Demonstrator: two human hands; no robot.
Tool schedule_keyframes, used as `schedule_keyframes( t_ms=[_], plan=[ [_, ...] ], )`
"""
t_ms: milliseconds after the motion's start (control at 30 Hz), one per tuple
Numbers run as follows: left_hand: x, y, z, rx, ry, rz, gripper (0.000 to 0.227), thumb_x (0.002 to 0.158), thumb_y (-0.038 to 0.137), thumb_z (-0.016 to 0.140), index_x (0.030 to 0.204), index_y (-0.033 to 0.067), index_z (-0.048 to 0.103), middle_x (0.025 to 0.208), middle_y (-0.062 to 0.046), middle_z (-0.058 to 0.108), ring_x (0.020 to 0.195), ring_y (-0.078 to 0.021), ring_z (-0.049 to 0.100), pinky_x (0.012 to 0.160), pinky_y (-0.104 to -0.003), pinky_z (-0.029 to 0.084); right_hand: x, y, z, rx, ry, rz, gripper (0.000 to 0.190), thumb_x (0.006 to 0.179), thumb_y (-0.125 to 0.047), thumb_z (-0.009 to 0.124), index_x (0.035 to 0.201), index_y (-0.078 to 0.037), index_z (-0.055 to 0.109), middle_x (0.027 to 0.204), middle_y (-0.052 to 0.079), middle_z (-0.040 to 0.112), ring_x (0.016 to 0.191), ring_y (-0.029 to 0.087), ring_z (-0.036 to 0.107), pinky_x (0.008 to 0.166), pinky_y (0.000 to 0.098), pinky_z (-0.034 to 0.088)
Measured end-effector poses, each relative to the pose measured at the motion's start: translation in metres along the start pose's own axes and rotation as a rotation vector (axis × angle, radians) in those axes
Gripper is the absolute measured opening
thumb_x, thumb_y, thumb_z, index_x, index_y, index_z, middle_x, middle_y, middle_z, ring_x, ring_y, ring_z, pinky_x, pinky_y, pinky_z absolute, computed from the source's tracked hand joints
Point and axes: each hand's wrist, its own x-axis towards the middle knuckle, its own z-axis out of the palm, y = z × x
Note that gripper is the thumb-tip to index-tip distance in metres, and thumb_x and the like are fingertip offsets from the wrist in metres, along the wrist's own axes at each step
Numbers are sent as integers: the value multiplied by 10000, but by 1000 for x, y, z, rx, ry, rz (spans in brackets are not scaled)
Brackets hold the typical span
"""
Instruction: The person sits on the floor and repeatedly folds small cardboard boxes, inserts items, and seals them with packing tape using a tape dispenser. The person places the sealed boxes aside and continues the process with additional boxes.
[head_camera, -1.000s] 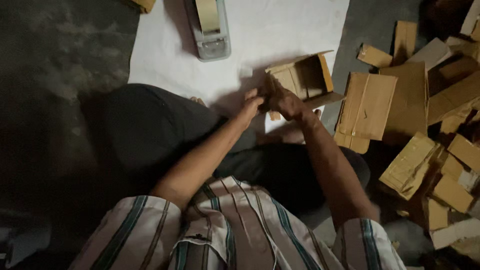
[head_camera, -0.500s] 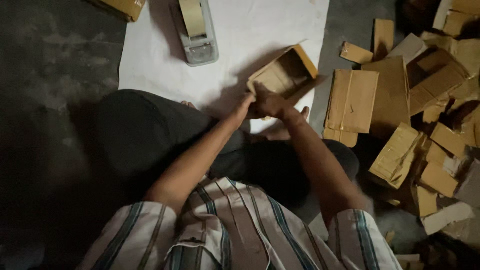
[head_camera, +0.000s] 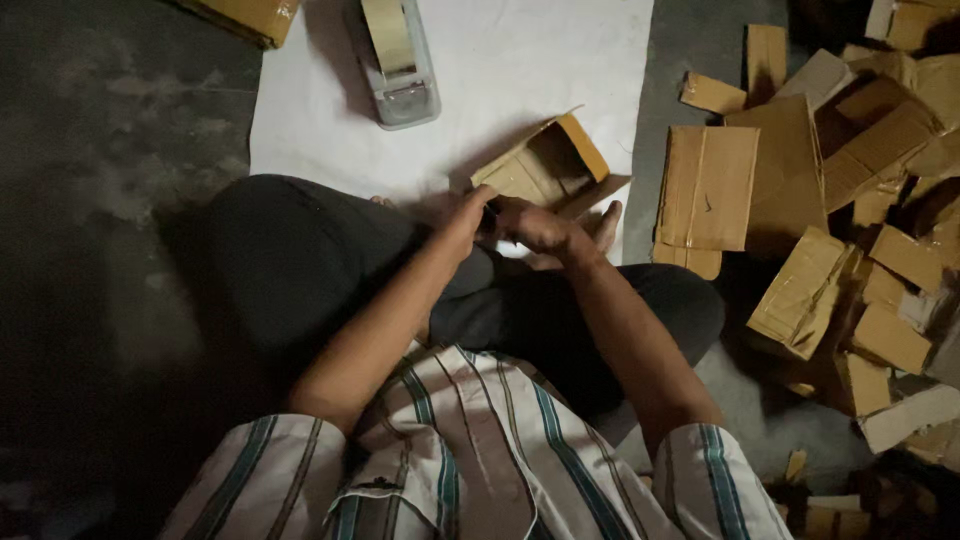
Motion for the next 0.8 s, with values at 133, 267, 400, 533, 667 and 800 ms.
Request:
schedule_keyframes(
  t_ms=[133, 267, 400, 533, 667, 800],
  plan=[
    [-12, 11, -3, 461, 178, 42, 415, 939, 373, 561, 1044, -21, 640, 934, -235, 646, 807, -399, 619, 693, -536, 487, 1, 46, -13, 178, 327, -80, 457, 1004, -233, 566, 1395, 4, 564, 1344, 178, 652, 1172, 306, 678, 966, 412, 578],
    [-31, 44, 5, 853, 231, 427, 673, 773, 388, 752, 1268, -31, 570, 1215, -263, 673, 1153, -380, 643, 979, -479, 511, 9, 54, -24, 132, 665, 243, 534, 943, -264, 620, 1410, -22, 533, 1237, 193, 689, 1085, 320, 705, 903, 416, 590],
    [-15, 98, 18, 1167, 163, 726, 979, 620, 359, 839, 1412, -43, 427, 1357, -306, 587, 1242, -462, 570, 1002, -535, 464, 26, 37, -17, 24, 626, 387, 703, 875, -287, 713, 1471, -30, 444, 1190, 238, 693, 1072, 363, 698, 902, 428, 566],
    [12, 126, 45, 1349, -12, 411, 860, 730, 428, 802, 1429, 59, 463, 1245, -208, 655, 1170, -375, 629, 982, -495, 497, 23, 10, -14, -1, 637, 353, 897, 807, -310, 806, 1532, -37, 355, 1143, 284, 697, 1058, 406, 691, 901, 439, 543],
    [39, 122, 54, 1531, 19, 305, 300, 867, 230, 702, 1110, 61, 751, 1141, -221, 726, 1104, -383, 701, 931, -481, 570, 4, -18, -26, -73, 624, 381, 849, 865, -476, 718, 1524, -38, 409, 1247, 309, 612, 1177, 431, 619, 1001, 473, 495],
    [56, 105, 35, 1476, 55, 374, 224, 849, 174, 682, 1000, 22, 748, 1038, -262, 720, 1027, -421, 703, 869, -495, 579, -14, -43, -30, -244, 755, 354, 1091, 784, -666, 786, 1558, -31, 353, 1481, 351, 391, 1359, 496, 436, 1101, 540, 409]
  ],
)
